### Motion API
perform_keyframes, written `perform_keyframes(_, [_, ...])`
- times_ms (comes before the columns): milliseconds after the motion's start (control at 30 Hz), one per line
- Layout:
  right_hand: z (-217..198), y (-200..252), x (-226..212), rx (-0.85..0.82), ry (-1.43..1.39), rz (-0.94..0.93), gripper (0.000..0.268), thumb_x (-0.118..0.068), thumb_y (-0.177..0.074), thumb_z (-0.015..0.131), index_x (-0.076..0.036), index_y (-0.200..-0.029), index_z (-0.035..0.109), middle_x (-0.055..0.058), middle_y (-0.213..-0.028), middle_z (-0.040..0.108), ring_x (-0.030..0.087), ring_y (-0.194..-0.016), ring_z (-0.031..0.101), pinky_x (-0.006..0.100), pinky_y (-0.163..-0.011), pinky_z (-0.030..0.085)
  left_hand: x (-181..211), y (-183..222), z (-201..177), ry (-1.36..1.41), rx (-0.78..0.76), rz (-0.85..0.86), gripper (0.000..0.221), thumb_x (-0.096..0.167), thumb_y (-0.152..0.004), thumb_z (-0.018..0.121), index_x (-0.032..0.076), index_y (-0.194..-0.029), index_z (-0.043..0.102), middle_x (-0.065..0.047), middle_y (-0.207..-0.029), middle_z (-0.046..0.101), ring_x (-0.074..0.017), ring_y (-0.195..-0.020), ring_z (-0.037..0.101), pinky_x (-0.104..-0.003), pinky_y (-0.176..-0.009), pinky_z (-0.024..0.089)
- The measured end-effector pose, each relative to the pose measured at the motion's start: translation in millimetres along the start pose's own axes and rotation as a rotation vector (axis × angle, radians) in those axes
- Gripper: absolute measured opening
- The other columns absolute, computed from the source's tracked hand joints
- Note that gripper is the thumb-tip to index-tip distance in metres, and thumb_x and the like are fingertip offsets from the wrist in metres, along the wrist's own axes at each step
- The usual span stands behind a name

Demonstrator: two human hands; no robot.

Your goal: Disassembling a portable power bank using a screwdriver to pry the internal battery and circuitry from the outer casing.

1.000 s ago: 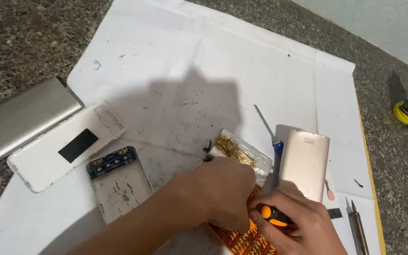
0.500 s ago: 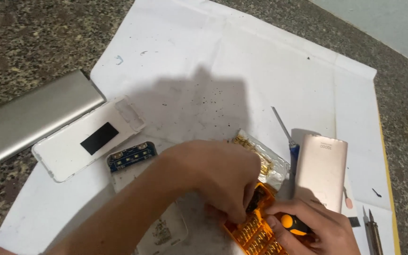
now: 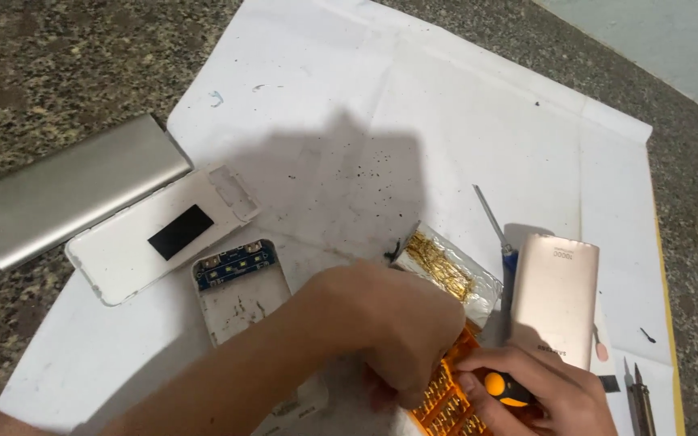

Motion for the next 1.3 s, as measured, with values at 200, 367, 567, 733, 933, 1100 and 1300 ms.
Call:
perform_keyframes(200, [-2,-5,-9,-0.049,-0.043,-0.066,0.003,-0.024,-0.080,0.078,-0.024,-0.081,0.080,-0.010,-0.071,0.079,0.006,-0.059,0.061,0.020,-0.054,0.046,0,-6,1,0.068,-0.001,-0.002,0.017,0.020,-0.076,0.072,0.006,-0.085,0.067,-0.005,-0.072,0.061,-0.0207,-0.066,0.059,-0.035,-0.053,0.045])
perform_keyframes(367, [-1,-6,-9,-0.050,-0.078,-0.089,0.004,-0.022,-0.080,0.078,-0.022,-0.083,0.080,-0.008,-0.075,0.078,0.008,-0.062,0.063,0.021,-0.058,0.047,5,-10,6,0.096,0.018,-0.013,0.013,0.011,-0.071,0.071,0.008,-0.083,0.073,-0.007,-0.072,0.073,-0.0219,-0.066,0.069,-0.036,-0.054,0.055])
perform_keyframes(567, [0,-6,-8,-0.076,-0.073,-0.106,0.007,-0.022,-0.080,0.078,-0.023,-0.087,0.080,-0.010,-0.079,0.081,0.007,-0.067,0.067,0.021,-0.064,0.051,9,-4,6,0.113,0.014,-0.036,0.025,0.011,-0.075,0.070,0.010,-0.100,0.073,-0.008,-0.080,0.072,-0.0254,-0.076,0.071,-0.039,-0.061,0.057])
perform_keyframes(733, [1,-3,-5,-0.077,-0.069,-0.062,0.010,-0.025,-0.078,0.080,-0.024,-0.088,0.083,-0.008,-0.079,0.081,0.008,-0.065,0.066,0.021,-0.058,0.050,9,-5,8,0.154,-0.009,-0.038,0.022,0.006,-0.078,0.069,0.007,-0.100,0.067,-0.010,-0.078,0.071,-0.0241,-0.070,0.071,-0.039,-0.057,0.056])
perform_keyframes(933, [1,-3,-4,-0.074,-0.048,-0.075,0.006,-0.028,-0.079,0.079,-0.025,-0.084,0.081,-0.008,-0.070,0.074,0.007,-0.058,0.061,0.021,-0.054,0.046,1,12,-10,0.065,0.060,-0.073,0.036,0.019,-0.074,0.073,0.006,-0.107,0.071,-0.009,-0.096,0.075,-0.0248,-0.084,0.072,-0.038,-0.061,0.056])
perform_keyframes(1100, [5,-2,-19,-0.100,0.092,-0.272,0.008,-0.032,-0.080,0.079,-0.031,-0.088,0.080,-0.010,-0.091,0.081,0.014,-0.057,0.063,0.028,-0.054,0.052,-3,16,-14,0.088,0.077,-0.056,0.024,0.021,-0.076,0.075,0.000,-0.088,0.073,-0.008,-0.080,0.070,-0.0224,-0.070,0.064,-0.035,-0.051,0.044])
perform_keyframes(1300, [8,-3,-26,-0.126,0.117,-0.243,0.012,-0.030,-0.080,0.078,-0.036,-0.089,0.082,-0.011,-0.088,0.080,0.012,-0.059,0.060,0.027,-0.052,0.052,-4,0,-5,0.085,0.033,0.007,0.036,0.018,-0.079,0.076,0.001,-0.110,0.067,-0.008,-0.095,0.071,-0.0222,-0.085,0.068,-0.034,-0.065,0.053])
Point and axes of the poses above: each hand's wrist, its own y-axis away from the middle knuckle, its own z-axis out of the palm, x = y × z, the point moved 5 cm from there along -y, towards the middle knuckle
